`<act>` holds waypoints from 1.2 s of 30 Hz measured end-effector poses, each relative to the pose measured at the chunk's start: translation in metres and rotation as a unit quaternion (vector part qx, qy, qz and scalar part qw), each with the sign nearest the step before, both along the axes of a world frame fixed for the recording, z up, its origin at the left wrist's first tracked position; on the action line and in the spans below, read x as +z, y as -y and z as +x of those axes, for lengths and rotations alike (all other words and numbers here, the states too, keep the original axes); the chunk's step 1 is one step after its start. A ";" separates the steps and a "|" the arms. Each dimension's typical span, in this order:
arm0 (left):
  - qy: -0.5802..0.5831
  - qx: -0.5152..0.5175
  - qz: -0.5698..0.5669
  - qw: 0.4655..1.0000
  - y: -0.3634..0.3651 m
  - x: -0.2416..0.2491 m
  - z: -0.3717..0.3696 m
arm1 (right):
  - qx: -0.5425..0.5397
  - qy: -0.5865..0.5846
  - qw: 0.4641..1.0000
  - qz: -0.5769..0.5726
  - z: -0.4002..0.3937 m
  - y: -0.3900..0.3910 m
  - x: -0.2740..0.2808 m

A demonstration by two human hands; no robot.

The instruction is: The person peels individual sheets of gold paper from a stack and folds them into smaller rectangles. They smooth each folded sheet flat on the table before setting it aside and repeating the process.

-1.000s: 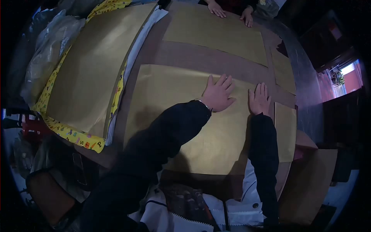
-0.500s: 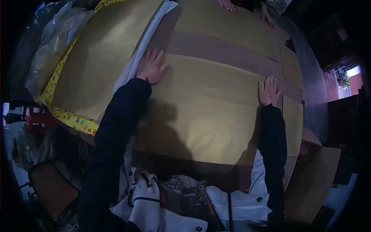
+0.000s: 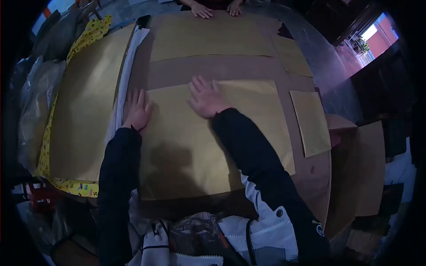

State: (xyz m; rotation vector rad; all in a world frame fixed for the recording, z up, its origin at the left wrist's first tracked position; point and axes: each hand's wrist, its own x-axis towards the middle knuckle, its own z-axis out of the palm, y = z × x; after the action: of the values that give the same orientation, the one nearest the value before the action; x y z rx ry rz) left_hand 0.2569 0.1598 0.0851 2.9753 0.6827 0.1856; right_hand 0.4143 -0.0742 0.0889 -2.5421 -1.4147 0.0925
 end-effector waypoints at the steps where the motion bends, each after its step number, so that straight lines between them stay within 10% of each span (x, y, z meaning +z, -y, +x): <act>1: -0.003 -0.009 0.033 0.999 -0.005 -0.005 0.001 | -0.053 0.009 0.998 -0.018 0.019 0.017 0.002; 10: -0.033 -0.087 -0.105 0.990 -0.037 0.055 0.036 | -0.356 0.047 0.932 -0.035 0.140 0.182 -0.008; 14: -0.083 -0.080 -0.198 0.973 -0.053 0.055 0.053 | -0.255 0.120 0.951 -0.130 0.119 0.141 0.018; 19: -0.029 -0.152 -0.225 0.962 -0.017 0.103 0.036 | -0.006 0.004 1.000 0.025 0.061 0.026 0.050; 26: 0.036 -0.230 -0.199 0.952 0.011 0.171 0.003 | 0.067 -0.073 0.990 0.103 0.011 0.012 0.124; 31: 0.347 -0.206 -0.380 0.832 -0.005 0.167 -0.056 | 0.059 -0.043 0.976 0.203 0.015 0.065 0.188; 34: 0.274 -0.167 -0.479 0.817 -0.027 0.138 -0.102 | 0.043 -0.033 0.947 0.317 0.012 0.091 0.220; 36: 0.359 -0.195 -0.662 0.628 -0.027 0.107 -0.116 | 0.029 -0.010 0.936 0.351 0.020 0.113 0.237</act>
State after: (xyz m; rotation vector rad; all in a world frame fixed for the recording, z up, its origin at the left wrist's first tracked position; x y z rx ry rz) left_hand 0.1410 0.1871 0.1921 1.3162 -0.0523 0.5033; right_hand 0.4340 -0.1872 0.3257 -1.9013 -1.2235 -0.3209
